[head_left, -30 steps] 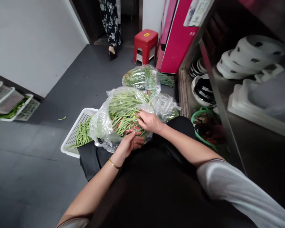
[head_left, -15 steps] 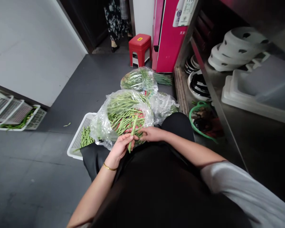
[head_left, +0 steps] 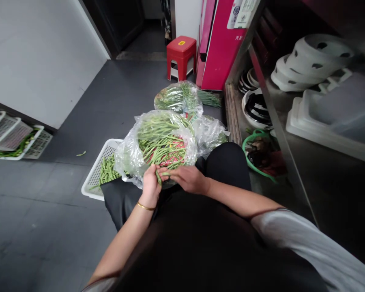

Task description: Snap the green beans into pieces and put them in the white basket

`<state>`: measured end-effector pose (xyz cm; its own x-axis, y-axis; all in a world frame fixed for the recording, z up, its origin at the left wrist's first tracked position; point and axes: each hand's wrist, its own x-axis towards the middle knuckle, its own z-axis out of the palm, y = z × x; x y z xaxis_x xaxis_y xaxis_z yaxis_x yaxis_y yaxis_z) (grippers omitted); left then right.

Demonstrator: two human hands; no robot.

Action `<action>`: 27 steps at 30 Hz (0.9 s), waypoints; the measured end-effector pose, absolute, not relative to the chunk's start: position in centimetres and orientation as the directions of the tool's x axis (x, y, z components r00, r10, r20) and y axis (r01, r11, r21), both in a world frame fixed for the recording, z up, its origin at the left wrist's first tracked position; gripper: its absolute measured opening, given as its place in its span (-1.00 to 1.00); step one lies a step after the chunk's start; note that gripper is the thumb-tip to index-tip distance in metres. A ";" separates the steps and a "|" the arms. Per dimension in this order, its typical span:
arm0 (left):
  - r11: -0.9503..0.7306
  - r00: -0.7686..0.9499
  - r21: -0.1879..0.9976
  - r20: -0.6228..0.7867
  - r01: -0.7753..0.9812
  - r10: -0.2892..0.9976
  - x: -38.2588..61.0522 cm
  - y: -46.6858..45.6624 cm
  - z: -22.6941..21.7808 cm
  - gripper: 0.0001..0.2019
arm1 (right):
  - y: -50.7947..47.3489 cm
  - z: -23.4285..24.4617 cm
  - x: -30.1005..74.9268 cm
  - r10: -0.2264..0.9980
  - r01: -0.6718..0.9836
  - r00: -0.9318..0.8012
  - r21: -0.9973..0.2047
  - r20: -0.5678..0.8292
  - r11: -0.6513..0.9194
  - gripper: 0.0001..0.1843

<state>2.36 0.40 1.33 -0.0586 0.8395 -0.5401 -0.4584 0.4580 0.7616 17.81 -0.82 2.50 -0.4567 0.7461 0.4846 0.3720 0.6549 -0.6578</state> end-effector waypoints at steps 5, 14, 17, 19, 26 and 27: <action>0.462 0.169 0.864 -0.434 -0.202 0.885 1.8 -0.5 0.4 -0.70 | -0.1 1.2 17.9 0.678 0.546 -0.680 -0.423 0.281 0.723 -0.65; 0.300 0.293 0.950 -0.263 -0.089 0.919 3.0 -2.0 0.9 -0.67 | 0.6 -0.1 17.7 0.888 0.376 -0.460 -0.906 -0.002 0.193 -0.40; 0.282 0.222 0.943 -0.241 -0.177 0.945 3.4 -1.6 1.1 -0.70 | 3.2 -0.5 17.0 0.906 0.277 -0.405 -0.961 -0.128 -0.012 -0.32; 0.394 0.233 0.874 -0.335 -0.283 0.913 3.0 -1.2 0.8 -0.73 | 5.8 -0.9 17.3 0.853 0.470 -0.496 -0.876 -0.163 0.106 -0.47; 0.660 0.368 0.666 -0.551 -0.346 0.749 0.9 -0.4 -0.5 -0.67 | 13.0 -3.0 17.6 0.855 0.913 -0.407 -0.177 -0.320 0.368 -0.76; 0.674 0.367 0.657 -0.567 -0.337 0.737 0.8 -0.4 -0.5 -0.63 | 13.3 -2.9 17.5 0.851 0.908 -0.417 -0.185 -0.320 0.376 -0.76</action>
<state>0.82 -0.40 -0.54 0.3673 0.7373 -0.5670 -0.3375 0.6737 0.6574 17.48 13.33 -2.94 -0.4172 0.8508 -0.3196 0.9080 0.3757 -0.1852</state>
